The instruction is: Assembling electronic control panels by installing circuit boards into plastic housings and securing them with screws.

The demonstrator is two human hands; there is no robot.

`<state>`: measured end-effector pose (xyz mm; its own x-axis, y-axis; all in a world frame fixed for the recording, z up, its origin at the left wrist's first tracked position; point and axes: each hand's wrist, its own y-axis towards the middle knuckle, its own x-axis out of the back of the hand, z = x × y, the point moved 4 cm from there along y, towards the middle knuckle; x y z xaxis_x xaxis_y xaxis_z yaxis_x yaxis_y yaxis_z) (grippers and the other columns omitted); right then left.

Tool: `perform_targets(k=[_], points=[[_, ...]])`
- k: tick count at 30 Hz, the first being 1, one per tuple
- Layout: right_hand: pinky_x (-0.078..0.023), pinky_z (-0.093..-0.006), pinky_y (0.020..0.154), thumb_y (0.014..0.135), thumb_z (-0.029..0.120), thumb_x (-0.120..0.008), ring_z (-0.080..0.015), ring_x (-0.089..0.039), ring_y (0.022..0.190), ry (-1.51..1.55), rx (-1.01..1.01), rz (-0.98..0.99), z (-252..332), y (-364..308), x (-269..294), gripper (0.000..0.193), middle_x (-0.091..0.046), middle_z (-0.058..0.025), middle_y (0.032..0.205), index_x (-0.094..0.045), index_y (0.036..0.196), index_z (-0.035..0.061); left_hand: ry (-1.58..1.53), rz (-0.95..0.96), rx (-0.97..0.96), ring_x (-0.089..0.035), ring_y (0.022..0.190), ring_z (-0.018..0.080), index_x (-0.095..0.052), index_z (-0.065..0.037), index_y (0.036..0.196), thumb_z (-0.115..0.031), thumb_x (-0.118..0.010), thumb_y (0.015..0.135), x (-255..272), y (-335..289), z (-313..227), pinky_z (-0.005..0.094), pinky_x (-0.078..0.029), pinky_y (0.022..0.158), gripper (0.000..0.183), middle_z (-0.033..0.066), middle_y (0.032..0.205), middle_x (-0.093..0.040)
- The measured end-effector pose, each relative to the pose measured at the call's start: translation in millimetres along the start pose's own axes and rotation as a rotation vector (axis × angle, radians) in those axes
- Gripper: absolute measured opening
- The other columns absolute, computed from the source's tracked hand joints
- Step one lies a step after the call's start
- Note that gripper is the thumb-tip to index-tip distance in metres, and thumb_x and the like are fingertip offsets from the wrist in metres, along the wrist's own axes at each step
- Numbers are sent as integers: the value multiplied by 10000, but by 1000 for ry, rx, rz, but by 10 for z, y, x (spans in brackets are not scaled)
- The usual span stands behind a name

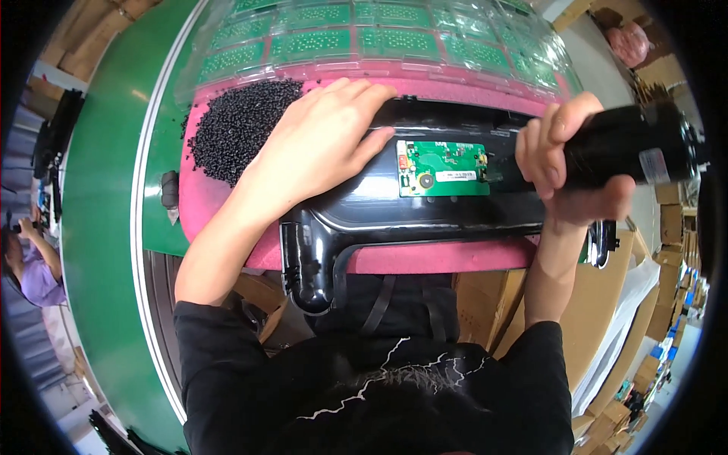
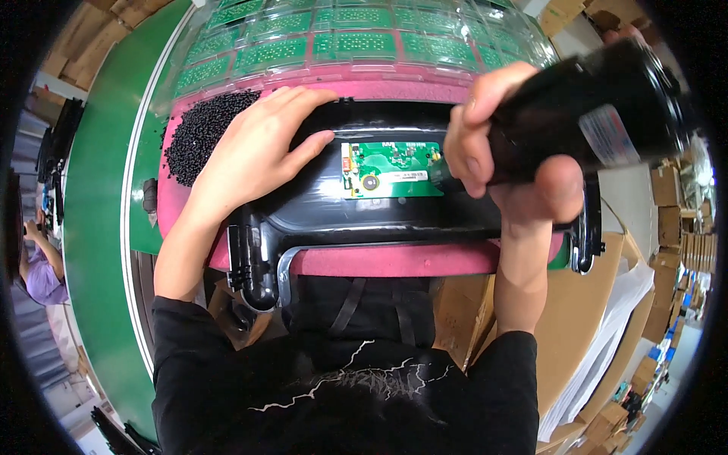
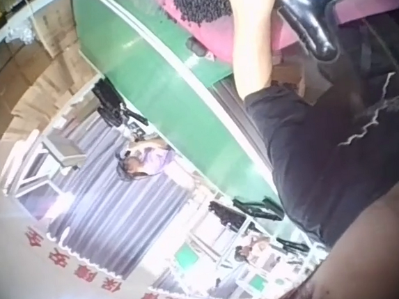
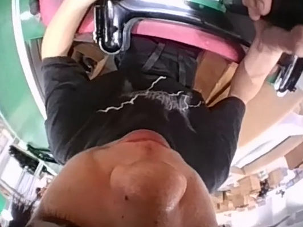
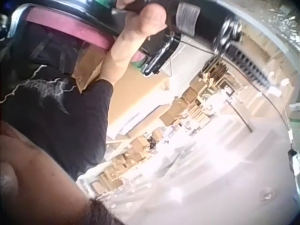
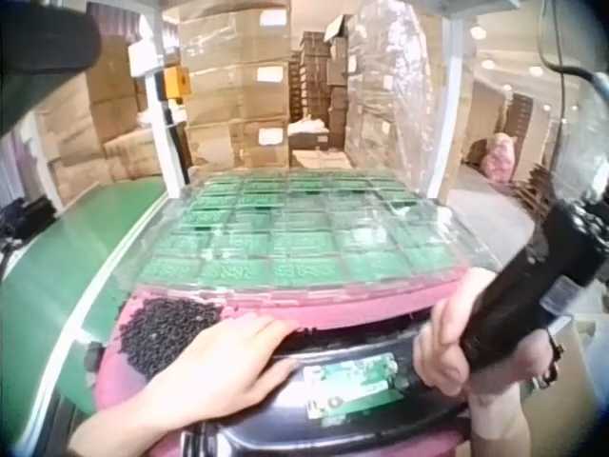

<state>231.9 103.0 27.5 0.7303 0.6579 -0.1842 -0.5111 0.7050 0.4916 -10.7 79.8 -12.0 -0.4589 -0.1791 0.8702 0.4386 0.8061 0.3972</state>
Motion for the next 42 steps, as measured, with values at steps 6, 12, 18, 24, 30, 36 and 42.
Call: perform_targets(k=[6, 12, 18, 24, 30, 36, 42], points=[[-350, -242, 517, 902, 695, -568, -74, -423, 484, -56, -3, -117, 53, 68, 20, 746, -491, 25, 657, -547, 1146, -10, -4, 7, 2, -632, 1068, 389, -626, -35, 1229, -209, -682, 921, 92, 56, -25, 445, -514, 912, 358, 195, 1114, -676], [-533, -337, 719, 942, 225, -718, -144, -559, 681, 471, -279, -758, 18, 73, 474, 257, -579, -36, 779, -564, 996, 27, -24, 154, 42, -672, 901, 404, -674, 2, 957, -217, -711, 888, 94, 17, -99, 455, -541, 785, 233, 189, 926, -698], [-548, -463, 1014, 943, 125, -674, -224, -599, 1080, 15, -154, -721, 539, -221, 649, 432, -585, -145, 1185, -541, 1297, -83, -40, 185, 0, -646, 839, 419, -665, 23, 889, -243, -723, 880, 30, 121, -132, 484, -524, 731, 272, 195, 850, -653], [-314, -585, 1192, 980, 313, -565, -340, -355, 1442, -743, 189, -221, 1507, -458, 268, 636, -410, -175, 1542, -378, 1522, 37, 14, 227, 16, -627, 859, 435, -619, 33, 877, -241, -726, 876, -20, 201, -89, 497, -501, 726, 295, 210, 861, -642], [-324, -569, 1154, 965, 338, -582, -337, -367, 1403, -875, 543, -117, 1590, -1074, 369, 636, -431, -175, 1501, -392, 1505, 59, 92, 305, 46, -652, 793, 422, -650, -22, 827, -234, -688, 866, 68, -58, -26, 518, -515, 702, 220, 196, 796, -648], [-333, -554, 1117, 950, 362, -598, -334, -379, 1364, -957, 937, -95, 2091, -437, 371, 637, -452, -175, 1461, -406, 1487, 80, -20, 330, 82, -674, 818, 420, -664, -52, 893, -251, -699, 879, -24, -335, -299, 502, -542, 719, 202, 192, 843, -677], [-343, -538, 1080, 936, 387, -615, -331, -391, 1324, -747, 960, -106, 1502, -509, -38, 637, -473, -175, 1420, -420, 1470, 102, 34, 128, 65, -665, 788, 399, -620, -14, 907, -176, -676, 908, 215, -55, -218, 489, -531, 638, 171, 157, 878, -656]])
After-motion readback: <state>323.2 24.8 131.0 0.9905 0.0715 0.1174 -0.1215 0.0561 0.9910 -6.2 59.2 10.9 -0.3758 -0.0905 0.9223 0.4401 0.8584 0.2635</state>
